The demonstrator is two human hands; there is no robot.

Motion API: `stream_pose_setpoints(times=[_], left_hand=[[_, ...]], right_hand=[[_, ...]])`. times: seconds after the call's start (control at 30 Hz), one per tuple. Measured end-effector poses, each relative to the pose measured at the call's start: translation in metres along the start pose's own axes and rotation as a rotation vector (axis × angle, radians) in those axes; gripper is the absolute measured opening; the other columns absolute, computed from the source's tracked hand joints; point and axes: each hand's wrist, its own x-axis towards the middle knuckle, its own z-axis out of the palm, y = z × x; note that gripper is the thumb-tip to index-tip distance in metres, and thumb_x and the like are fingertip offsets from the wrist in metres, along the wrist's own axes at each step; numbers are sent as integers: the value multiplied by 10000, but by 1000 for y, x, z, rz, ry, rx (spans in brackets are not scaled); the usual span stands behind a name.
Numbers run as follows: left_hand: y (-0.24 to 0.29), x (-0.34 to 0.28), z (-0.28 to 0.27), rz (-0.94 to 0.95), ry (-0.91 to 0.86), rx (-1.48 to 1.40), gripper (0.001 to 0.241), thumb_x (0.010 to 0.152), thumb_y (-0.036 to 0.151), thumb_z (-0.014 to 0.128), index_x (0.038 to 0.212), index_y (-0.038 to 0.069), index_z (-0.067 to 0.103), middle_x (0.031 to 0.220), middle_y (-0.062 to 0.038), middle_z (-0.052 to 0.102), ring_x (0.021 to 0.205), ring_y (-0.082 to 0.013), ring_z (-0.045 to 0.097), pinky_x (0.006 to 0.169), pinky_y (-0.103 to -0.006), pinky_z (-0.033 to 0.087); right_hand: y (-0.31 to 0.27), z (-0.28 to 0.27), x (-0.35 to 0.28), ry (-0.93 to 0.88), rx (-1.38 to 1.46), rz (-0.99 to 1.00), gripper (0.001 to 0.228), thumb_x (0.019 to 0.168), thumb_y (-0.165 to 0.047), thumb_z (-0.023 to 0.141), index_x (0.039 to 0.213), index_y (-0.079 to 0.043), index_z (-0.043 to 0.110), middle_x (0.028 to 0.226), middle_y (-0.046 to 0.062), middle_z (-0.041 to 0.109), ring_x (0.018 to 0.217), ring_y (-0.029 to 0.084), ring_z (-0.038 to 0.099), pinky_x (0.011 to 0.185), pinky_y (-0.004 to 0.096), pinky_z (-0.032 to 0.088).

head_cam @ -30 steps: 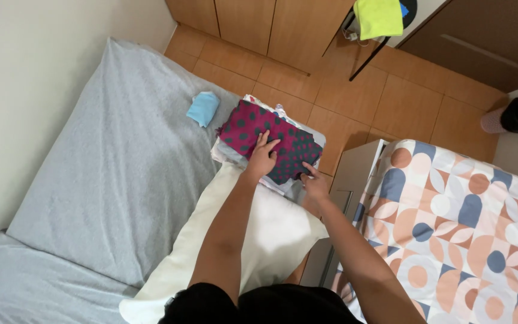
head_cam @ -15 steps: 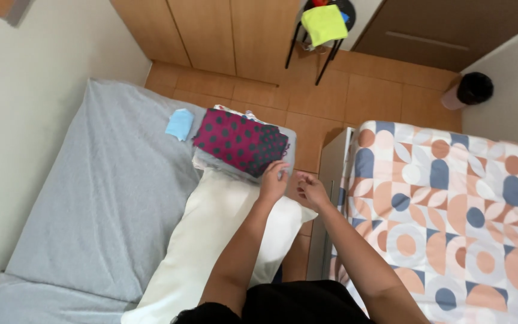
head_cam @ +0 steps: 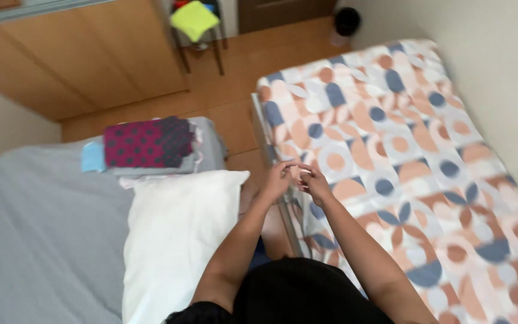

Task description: Folding a patterned bedsheet on a bed mattress.

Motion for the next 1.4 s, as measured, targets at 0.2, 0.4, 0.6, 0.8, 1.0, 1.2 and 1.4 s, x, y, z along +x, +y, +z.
stream_pose_setpoints(times=[0.2,0.4,0.6,0.8,1.0,1.2,1.4], left_hand=[[62,-32,95,-22,-320,-10,291,920,91,612,1191,87,718,1164,-118,707,970,-218,704,834,-346,604],[79,-59,180,82,-748,18,344,899,123,677,1237,66,705,1156,-140,720,934,-211,701,830,-338,580],[102,-81,237,113,-1130,67,351,893,185,725,1225,72,709,1126,-111,750,894,-197,711,801,-333,576],[99,-106,287,158,-1332,136,382,883,197,748,1238,67,693,1142,-100,735,927,-180,721,815,-325,579],[84,-201,349,231,-1567,55,327,896,177,733,1189,32,721,1112,-132,748,945,-211,736,849,-331,595],[119,-326,389,198,-1764,142,348,922,254,706,1210,58,706,1089,-97,765,960,-189,743,826,-324,602],[128,-465,430,338,-1987,159,381,902,269,716,1212,48,710,1078,-101,776,964,-186,738,854,-336,589]], right_hand=[[21,-108,-85,184,170,-10,420,958,-103,610,1374,-160,596,1005,-6,628,834,144,652,688,303,537],[43,-173,-173,414,327,-37,381,978,-110,612,1358,-143,589,995,17,632,852,137,660,703,299,536],[96,-218,-238,650,452,-39,405,953,-118,601,1355,-160,611,1023,15,649,844,140,661,697,301,537],[147,-218,-287,838,660,-97,412,954,-157,625,1364,-151,586,1036,15,632,845,170,641,717,323,544],[201,-216,-380,996,792,-137,459,923,-113,652,1375,-153,581,1069,11,629,874,178,659,725,328,532],[293,-233,-490,1173,992,-196,450,939,-98,618,1382,-165,571,1106,34,658,873,187,655,719,342,539],[382,-234,-605,1310,1147,-262,407,965,-94,633,1366,-141,577,1157,46,664,897,183,658,772,343,547]])
